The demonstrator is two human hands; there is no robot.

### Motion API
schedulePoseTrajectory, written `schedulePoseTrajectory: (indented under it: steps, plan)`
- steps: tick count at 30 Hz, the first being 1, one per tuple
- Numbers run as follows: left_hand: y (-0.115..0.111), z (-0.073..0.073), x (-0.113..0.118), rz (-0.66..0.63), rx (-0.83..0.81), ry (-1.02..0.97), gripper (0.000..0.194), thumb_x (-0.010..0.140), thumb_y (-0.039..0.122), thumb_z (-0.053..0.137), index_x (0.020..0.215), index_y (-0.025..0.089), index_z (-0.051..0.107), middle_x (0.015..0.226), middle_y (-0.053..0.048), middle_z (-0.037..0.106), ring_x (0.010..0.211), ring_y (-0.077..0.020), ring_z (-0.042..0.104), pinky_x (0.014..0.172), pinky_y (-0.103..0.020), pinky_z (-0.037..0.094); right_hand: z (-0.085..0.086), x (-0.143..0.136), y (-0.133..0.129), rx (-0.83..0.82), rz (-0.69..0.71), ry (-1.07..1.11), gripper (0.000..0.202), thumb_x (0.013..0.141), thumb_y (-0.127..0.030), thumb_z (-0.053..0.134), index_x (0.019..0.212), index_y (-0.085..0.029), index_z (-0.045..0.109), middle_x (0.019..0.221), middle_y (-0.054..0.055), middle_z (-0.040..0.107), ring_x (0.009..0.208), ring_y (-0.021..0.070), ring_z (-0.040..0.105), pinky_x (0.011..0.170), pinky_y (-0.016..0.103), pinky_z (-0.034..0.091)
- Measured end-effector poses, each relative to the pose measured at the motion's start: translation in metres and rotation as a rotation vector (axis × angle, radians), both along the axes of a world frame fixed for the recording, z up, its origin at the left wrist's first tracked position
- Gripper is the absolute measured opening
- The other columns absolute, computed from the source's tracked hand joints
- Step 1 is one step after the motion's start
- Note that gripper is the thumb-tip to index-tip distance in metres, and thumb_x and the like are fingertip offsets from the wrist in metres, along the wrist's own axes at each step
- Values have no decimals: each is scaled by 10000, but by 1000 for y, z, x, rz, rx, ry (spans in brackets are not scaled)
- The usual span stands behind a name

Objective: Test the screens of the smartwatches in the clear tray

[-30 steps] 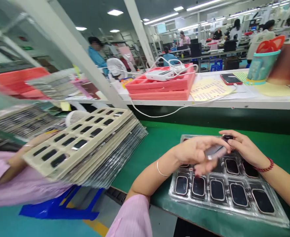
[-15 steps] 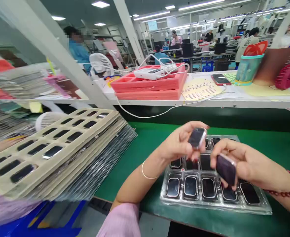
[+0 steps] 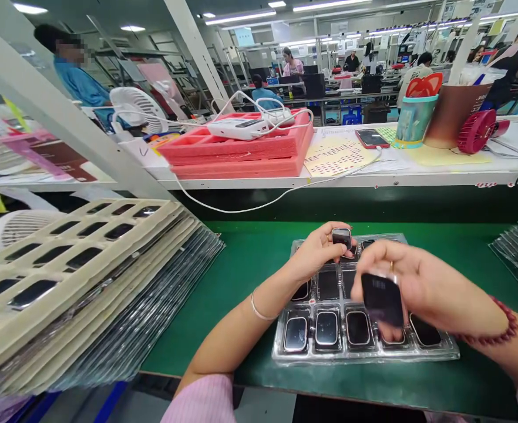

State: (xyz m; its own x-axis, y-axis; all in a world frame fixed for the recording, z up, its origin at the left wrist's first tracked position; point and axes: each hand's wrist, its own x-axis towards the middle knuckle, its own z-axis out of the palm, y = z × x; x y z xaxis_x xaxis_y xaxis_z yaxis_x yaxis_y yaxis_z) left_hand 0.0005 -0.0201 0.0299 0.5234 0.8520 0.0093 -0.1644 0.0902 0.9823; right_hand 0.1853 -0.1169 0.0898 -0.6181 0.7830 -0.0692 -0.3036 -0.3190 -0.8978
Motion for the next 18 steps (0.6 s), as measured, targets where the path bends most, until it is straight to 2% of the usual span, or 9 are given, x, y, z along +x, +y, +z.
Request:
schedulePoseTrajectory:
  steps: [3, 6, 9, 13, 16, 18]
  plan:
    - [2, 1, 0, 77, 80, 47, 315, 720, 202, 725, 996, 147, 584, 823, -21, 680, 610, -89, 613, 540, -193, 409, -18, 13, 33, 138, -226, -118, 485, 791, -437, 784, 1182, -202, 620, 1049, 109, 711, 808, 197, 739, 583, 241, 603]
    - [2, 2, -2, 74, 105, 88, 300, 727, 177, 695, 999, 146, 572, 835, -27, 683, 604, -90, 615, 518, -189, 390, -37, 24, 57, 244, -349, -274, 458, 796, -327, 767, 1214, -200, 631, 1052, 103, 730, 839, 205, 741, 631, 274, 621]
    - [1, 2, -3, 55, 113, 94, 341, 715, 152, 683, 1035, 150, 566, 897, -44, 690, 665, -113, 653, 534, -192, 417, -49, 29, 64, 312, -380, -345, 416, 811, -302, 721, 1207, -199, 646, 1086, 105, 735, 848, 214, 742, 652, 309, 625]
    - [1, 0, -1, 41, 119, 62, 302, 786, 284, 667, 1039, 138, 593, 884, -64, 697, 656, -130, 665, 517, -204, 433, -56, 28, 67, 358, -403, -369, 331, 858, -360, 674, 1143, -192, 677, 1079, 108, 746, 806, 202, 737, 634, 300, 605]
    - [2, 0, -1, 35, 119, 54, 315, 815, 347, 667, 1037, 130, 615, 838, -63, 699, 616, -117, 652, 492, -191, 408, -55, 23, 69, 388, -423, -408, 285, 871, -384, 668, 1069, -180, 691, 994, 101, 759, 729, 172, 714, 619, 280, 581]
    - [0, 7, -6, -10, 90, 22, 399, 772, 331, 729, 1099, 140, 606, 854, -61, 701, 619, -116, 656, 487, -180, 412, -49, 22, 66, 369, -390, -376, 355, 829, -382, 720, 1126, -195, 664, 1002, 90, 749, 708, 160, 694, 591, 268, 570]
